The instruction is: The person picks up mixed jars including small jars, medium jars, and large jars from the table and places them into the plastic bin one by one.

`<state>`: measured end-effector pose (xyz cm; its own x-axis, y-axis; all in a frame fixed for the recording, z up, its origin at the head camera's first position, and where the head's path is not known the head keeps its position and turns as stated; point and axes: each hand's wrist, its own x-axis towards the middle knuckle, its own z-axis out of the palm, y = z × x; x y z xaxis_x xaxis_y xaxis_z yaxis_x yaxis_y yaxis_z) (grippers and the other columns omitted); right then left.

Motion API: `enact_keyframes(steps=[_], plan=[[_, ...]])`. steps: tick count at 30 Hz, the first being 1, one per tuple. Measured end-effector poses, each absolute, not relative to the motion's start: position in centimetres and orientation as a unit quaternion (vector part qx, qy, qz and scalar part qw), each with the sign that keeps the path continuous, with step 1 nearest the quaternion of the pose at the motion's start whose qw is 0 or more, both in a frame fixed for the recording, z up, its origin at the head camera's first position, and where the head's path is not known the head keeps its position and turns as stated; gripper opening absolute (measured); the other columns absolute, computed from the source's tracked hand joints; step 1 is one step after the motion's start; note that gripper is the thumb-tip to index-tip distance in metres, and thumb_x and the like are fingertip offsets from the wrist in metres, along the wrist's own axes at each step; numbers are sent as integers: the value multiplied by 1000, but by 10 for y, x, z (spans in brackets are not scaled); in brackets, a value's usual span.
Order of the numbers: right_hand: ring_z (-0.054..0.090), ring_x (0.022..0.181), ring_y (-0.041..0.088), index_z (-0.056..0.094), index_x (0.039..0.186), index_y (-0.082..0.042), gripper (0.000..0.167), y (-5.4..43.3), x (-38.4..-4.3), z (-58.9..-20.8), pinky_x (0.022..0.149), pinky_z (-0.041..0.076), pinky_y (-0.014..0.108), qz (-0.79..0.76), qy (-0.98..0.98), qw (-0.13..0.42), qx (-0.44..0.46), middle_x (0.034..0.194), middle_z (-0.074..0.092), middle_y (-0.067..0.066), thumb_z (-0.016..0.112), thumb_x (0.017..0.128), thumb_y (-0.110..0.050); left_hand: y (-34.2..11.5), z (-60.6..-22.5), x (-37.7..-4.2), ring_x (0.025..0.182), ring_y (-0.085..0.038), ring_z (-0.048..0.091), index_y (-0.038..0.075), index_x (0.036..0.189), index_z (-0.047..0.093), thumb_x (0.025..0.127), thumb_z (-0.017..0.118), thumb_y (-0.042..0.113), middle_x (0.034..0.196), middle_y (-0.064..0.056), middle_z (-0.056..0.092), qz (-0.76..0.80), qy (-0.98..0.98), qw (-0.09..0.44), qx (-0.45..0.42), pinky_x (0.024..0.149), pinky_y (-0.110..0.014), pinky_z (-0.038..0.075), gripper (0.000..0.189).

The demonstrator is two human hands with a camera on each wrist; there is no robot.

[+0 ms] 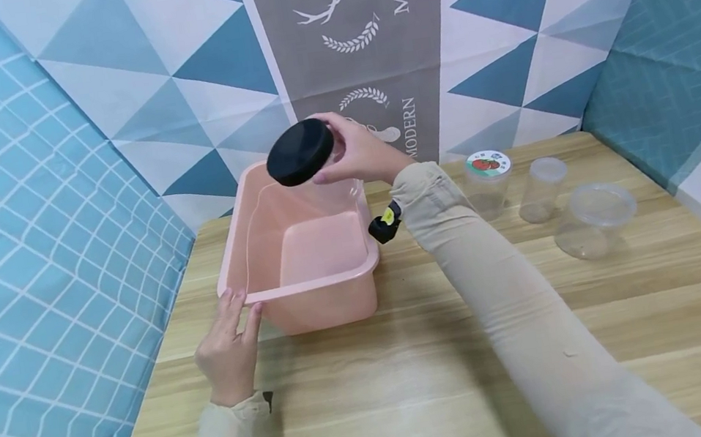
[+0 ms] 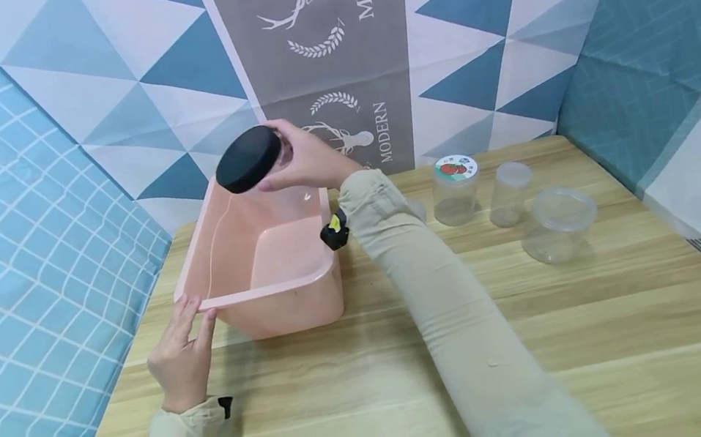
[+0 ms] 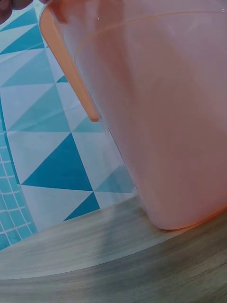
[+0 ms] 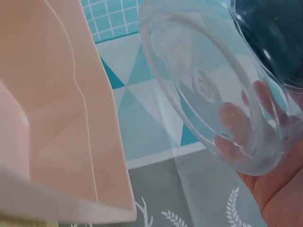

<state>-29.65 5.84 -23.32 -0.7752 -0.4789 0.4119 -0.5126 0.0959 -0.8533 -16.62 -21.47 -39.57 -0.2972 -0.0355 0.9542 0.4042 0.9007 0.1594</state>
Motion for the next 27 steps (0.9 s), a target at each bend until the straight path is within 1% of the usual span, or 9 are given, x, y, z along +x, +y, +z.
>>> enact_keyframes(steps=[4,9,12,17,23,25,27], plan=[[53,97,23,34,143,-1,87,47,-298,-229,84,45,27,546,-762,8,348,121,53,17,81,70,-3,-215,-397,-167,76,-38,69,-3,92,74,92,57,48,99,-19,69,-191,-778,587,-118,38,-43,38,53],[53,101,23,36,143,-3,89,35,-296,-228,89,43,28,497,-781,0,378,122,54,15,84,69,-11,-214,-398,-168,76,-38,69,-2,91,74,92,59,48,98,-19,70,-198,-775,589,-115,40,-44,39,53],[53,102,23,37,142,-4,88,29,-297,-228,92,41,28,486,-786,-2,383,121,56,14,85,69,-12,-214,-398,-169,77,-38,69,-2,91,74,92,58,49,99,-18,70,-202,-776,586,-112,41,-44,40,53],[54,102,22,36,143,-4,87,21,-300,-229,91,40,26,471,-795,-11,382,117,57,14,84,70,-13,-214,-399,-168,78,-38,69,-2,92,74,92,57,49,99,-18,69,-201,-777,587,-112,41,-44,42,54],[49,112,21,31,144,-3,89,11,-300,-233,96,39,28,417,-812,-50,404,129,51,12,83,73,-15,-216,-399,-168,78,-37,70,-2,93,74,92,59,47,100,-19,69,-193,-776,588,-119,40,-44,42,52],[49,111,19,35,142,-2,86,6,-300,-235,96,39,26,400,-808,-57,428,128,52,10,83,71,-13,-217,-399,-169,78,-37,70,-2,94,74,92,59,47,100,-19,69,-188,-777,588,-121,40,-43,41,51],[51,106,16,43,136,-2,78,1,-301,-238,94,40,24,391,-794,-58,462,122,55,8,84,69,-10,-217,-399,-170,78,-36,70,-2,94,74,92,59,47,100,-19,69,-185,-778,588,-123,39,-43,41,51]])
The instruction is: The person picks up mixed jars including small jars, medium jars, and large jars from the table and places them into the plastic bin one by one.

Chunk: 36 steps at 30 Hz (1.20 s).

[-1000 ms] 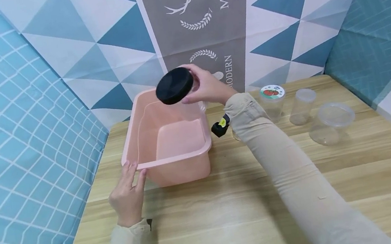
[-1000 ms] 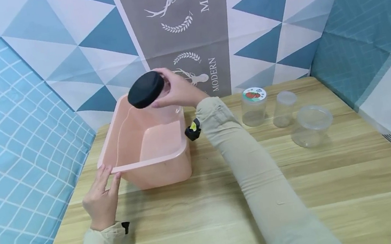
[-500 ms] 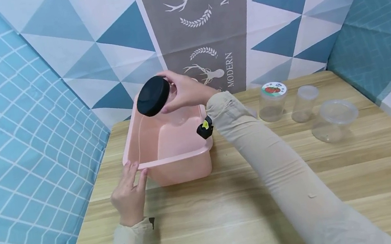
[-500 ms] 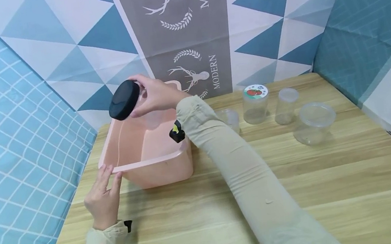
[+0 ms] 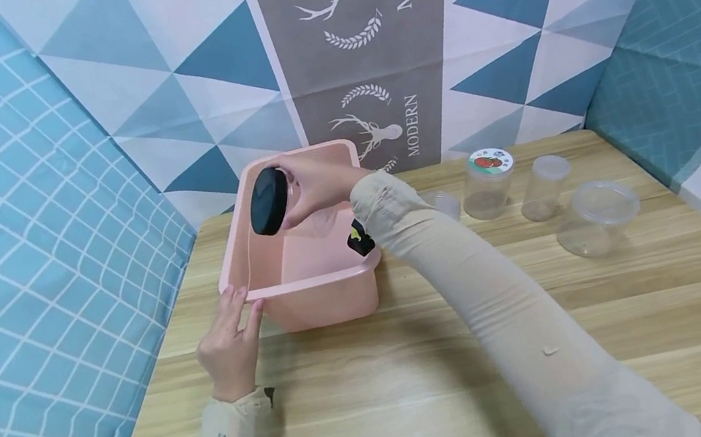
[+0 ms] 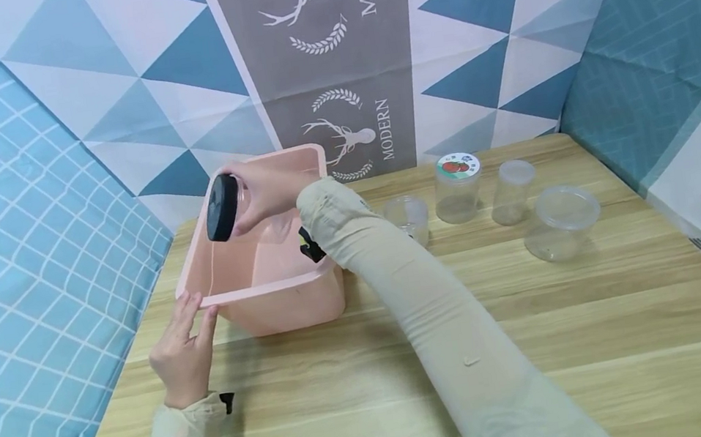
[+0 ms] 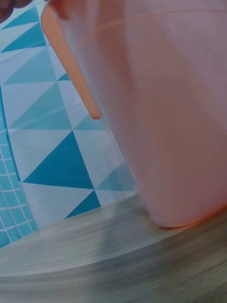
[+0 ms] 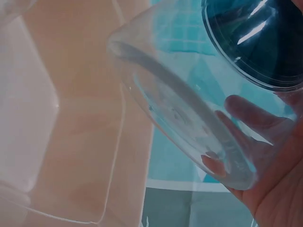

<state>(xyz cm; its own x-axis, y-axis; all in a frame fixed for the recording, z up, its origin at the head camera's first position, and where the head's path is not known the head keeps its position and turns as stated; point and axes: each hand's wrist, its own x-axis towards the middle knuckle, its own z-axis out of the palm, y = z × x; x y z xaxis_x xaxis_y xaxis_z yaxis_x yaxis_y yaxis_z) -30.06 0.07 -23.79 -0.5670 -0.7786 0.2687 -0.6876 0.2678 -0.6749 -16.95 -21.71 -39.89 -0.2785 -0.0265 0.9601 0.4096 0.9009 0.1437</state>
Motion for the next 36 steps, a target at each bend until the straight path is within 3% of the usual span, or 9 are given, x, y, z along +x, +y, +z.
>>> enact_keyframes(steps=[4,17,22,30,36], plan=[[53,101,11,54,123,-5,64,-7,-304,-244,93,40,22,-375,769,53,-515,114,59,3,83,66,-6,-219,-398,-169,78,-36,70,-2,95,74,92,59,47,101,-19,69,-180,-784,581,-124,41,-43,43,51],[51,103,8,56,121,-9,62,-10,-302,-243,94,37,18,-293,804,43,-516,115,59,0,84,66,-16,-219,-400,-168,79,-37,70,-2,93,74,93,57,48,99,-19,69,-182,-788,576,-120,42,-44,44,53],[52,103,7,54,125,-11,66,-10,-302,-240,92,39,21,-261,827,55,-494,116,58,-3,85,68,-24,-219,-398,-170,78,-38,70,-4,94,73,93,58,47,100,-21,69,-179,-786,578,-126,39,-43,41,53],[55,85,15,45,136,-8,80,-12,-298,-238,85,43,25,-196,864,89,-455,109,57,2,84,69,-28,-217,-396,-172,80,-36,70,-3,94,74,93,58,46,98,-20,69,-180,-784,578,-133,44,-44,45,52],[53,84,15,55,119,-8,64,-18,-297,-243,79,43,24,-197,845,81,-490,103,57,0,85,65,-22,-219,-398,-170,80,-37,70,-3,94,74,93,58,47,99,-19,69,-184,-783,581,-124,42,-44,43,53]])
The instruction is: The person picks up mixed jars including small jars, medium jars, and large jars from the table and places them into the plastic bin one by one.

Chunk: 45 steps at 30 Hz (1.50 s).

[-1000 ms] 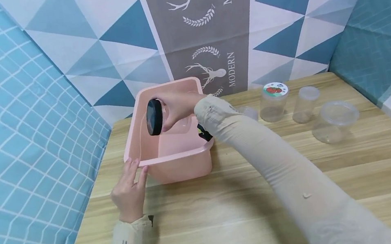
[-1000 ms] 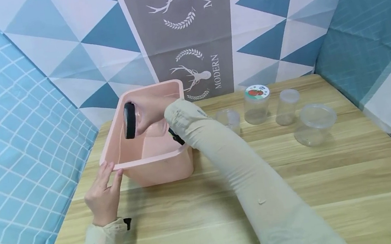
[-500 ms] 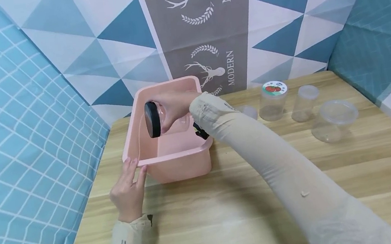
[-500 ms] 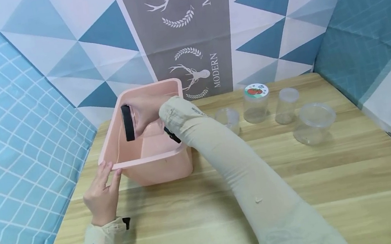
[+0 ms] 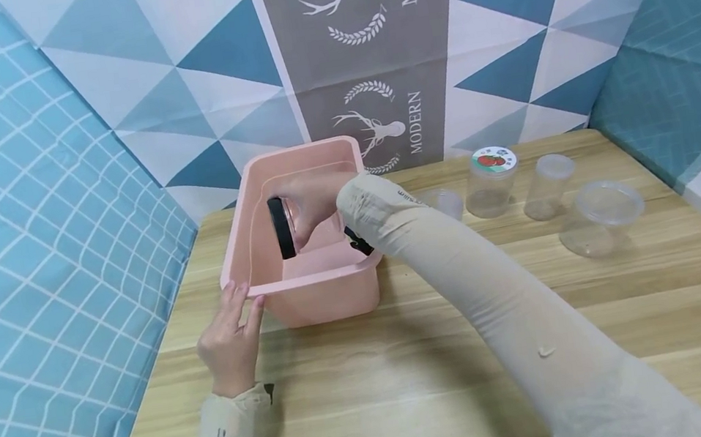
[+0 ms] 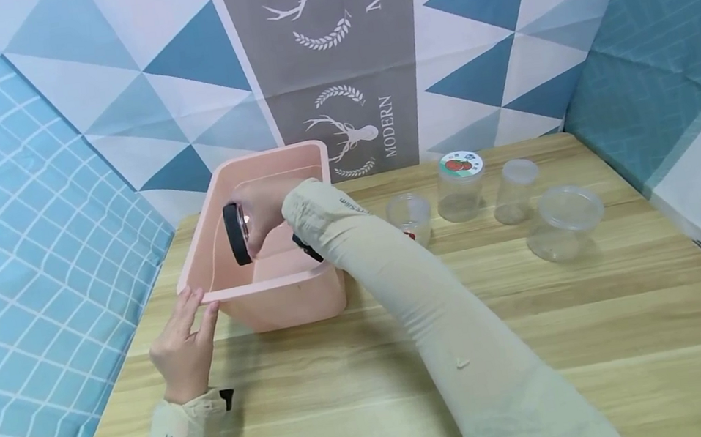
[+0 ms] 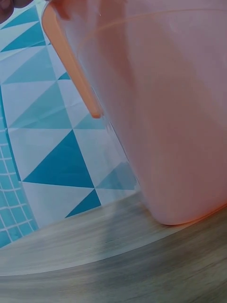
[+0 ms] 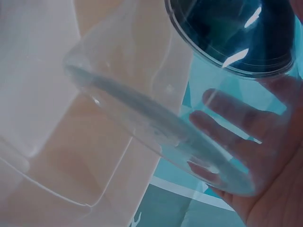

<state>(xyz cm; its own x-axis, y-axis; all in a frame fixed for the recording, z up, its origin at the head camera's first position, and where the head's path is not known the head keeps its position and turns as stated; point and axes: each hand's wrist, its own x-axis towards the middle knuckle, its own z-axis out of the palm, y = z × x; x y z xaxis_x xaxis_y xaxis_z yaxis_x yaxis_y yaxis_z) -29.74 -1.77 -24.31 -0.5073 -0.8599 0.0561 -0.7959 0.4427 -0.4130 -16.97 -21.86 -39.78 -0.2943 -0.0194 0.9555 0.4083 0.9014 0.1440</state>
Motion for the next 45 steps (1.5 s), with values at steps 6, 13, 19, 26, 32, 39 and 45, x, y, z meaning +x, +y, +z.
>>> enact_keyframes(steps=[6,13,19,26,32,39,45], plan=[[56,104,21,53,127,-6,67,-18,-301,-250,88,43,24,-196,840,99,-496,121,57,5,83,69,-22,-219,-400,-168,79,-37,70,-2,92,74,93,56,49,99,-18,70,-189,-782,583,-110,41,-45,42,54],[35,137,19,29,148,-5,85,2,-308,-242,110,25,27,-200,869,108,-440,150,36,11,76,81,-25,-218,-401,-170,78,-37,70,-1,91,75,92,56,50,99,-17,70,-196,-778,587,-111,39,-44,39,54],[37,135,19,36,146,-7,83,19,-311,-234,108,28,26,-212,878,46,-426,148,41,9,78,76,-23,-219,-401,-171,76,-37,69,-1,91,74,92,57,50,99,-18,70,-198,-779,585,-111,38,-43,38,54],[46,127,28,41,142,-1,79,32,-316,-238,104,36,33,-217,884,66,-410,143,46,14,79,76,-23,-219,-401,-171,75,-38,69,-1,91,74,93,56,50,100,-18,70,-199,-779,585,-106,40,-44,39,54],[49,123,29,45,139,-1,74,42,-318,-241,100,40,35,-214,888,72,-400,139,49,15,79,77,-24,-218,-400,-171,76,-38,69,-1,91,74,92,57,50,100,-17,70,-202,-778,586,-104,41,-45,41,54],[52,119,26,51,136,-7,67,63,-315,-243,99,40,37,-182,906,54,-377,131,56,15,76,77,-27,-216,-400,-172,76,-38,69,-1,91,74,92,58,49,100,-17,70,-208,-775,586,-111,45,-45,44,53],[56,110,31,55,132,-4,63,78,-313,-256,93,43,39,-226,894,37,-385,122,60,15,76,77,-27,-215,-400,-172,77,-38,69,-1,91,74,91,58,50,100,-17,70,-212,-773,587,-109,48,-46,46,54]])
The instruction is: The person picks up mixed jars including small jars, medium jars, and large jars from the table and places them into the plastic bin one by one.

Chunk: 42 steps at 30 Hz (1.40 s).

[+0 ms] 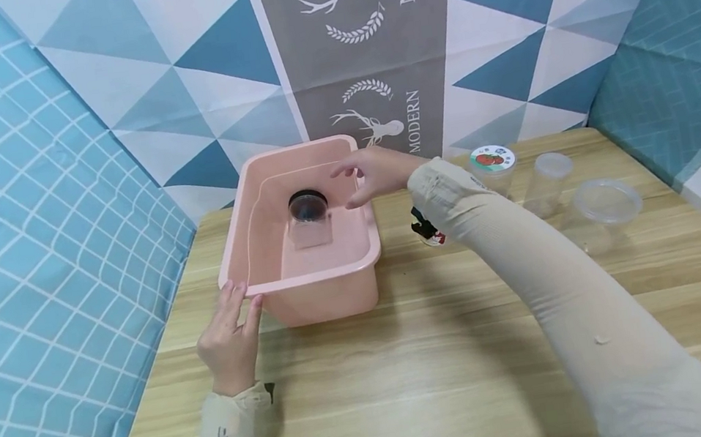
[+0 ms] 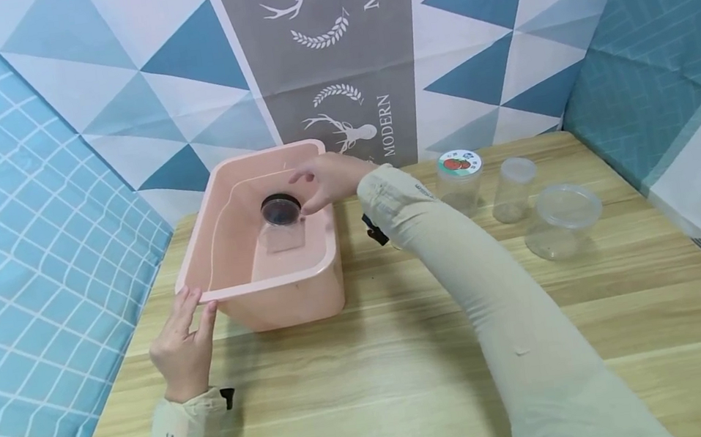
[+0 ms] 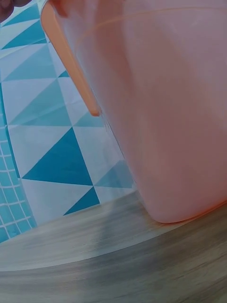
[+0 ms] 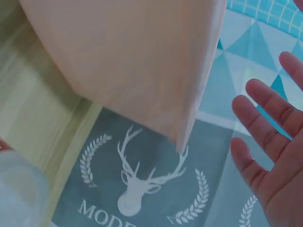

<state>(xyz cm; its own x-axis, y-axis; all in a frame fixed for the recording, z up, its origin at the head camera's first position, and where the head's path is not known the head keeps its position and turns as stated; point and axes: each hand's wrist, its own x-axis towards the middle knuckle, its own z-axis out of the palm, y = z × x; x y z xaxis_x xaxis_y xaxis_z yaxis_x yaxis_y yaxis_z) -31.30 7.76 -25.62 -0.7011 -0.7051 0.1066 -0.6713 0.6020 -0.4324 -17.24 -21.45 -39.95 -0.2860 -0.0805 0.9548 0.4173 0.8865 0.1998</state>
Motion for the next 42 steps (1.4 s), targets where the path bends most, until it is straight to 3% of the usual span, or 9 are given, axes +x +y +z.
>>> enact_keyframes(steps=[6,13,23,28,32,36,42], plan=[[59,107,31,56,130,-3,58,92,-311,-275,94,44,38,-276,883,-11,-379,125,58,15,74,79,-25,-213,-402,-174,80,-38,69,-2,90,74,91,58,51,100,-18,70,-226,-771,586,-103,52,-47,48,56],[55,105,32,52,133,0,61,109,-308,-292,92,44,44,-301,886,-48,-349,124,54,21,73,81,-24,-213,-403,-175,75,-38,69,-1,89,75,91,57,52,98,-17,70,-224,-758,603,-104,46,-46,45,56],[43,124,40,46,135,5,68,147,-285,-325,102,34,53,-312,878,-78,-355,136,44,27,75,81,-23,-211,-402,-173,75,-39,69,-1,91,74,92,58,50,100,-18,70,-223,-768,591,-106,42,-44,42,54],[43,123,42,44,135,8,68,164,-279,-347,102,33,54,-327,876,-90,-342,134,45,28,76,80,-17,-213,-400,-172,79,-38,70,-2,91,74,92,58,50,99,-18,70,-226,-765,594,-106,47,-45,46,54],[45,116,45,44,134,8,68,175,-276,-363,97,38,56,-358,873,-94,-317,133,44,29,78,78,-12,-214,-399,-171,80,-38,70,-2,90,74,91,58,49,99,-18,70,-228,-763,595,-109,48,-46,47,53],[47,113,48,44,133,10,72,178,-276,-380,94,38,57,-389,867,-134,-280,131,45,31,80,75,-11,-215,-399,-171,80,-38,69,-2,91,74,92,58,49,99,-19,70,-224,-765,593,-114,47,-46,47,54],[41,121,45,38,137,11,83,176,-276,-410,102,31,56,-420,865,-191,-199,134,42,32,83,71,-13,-215,-399,-172,79,-39,69,-2,90,74,93,57,49,99,-19,70,-223,-768,590,-111,44,-45,45,54]])
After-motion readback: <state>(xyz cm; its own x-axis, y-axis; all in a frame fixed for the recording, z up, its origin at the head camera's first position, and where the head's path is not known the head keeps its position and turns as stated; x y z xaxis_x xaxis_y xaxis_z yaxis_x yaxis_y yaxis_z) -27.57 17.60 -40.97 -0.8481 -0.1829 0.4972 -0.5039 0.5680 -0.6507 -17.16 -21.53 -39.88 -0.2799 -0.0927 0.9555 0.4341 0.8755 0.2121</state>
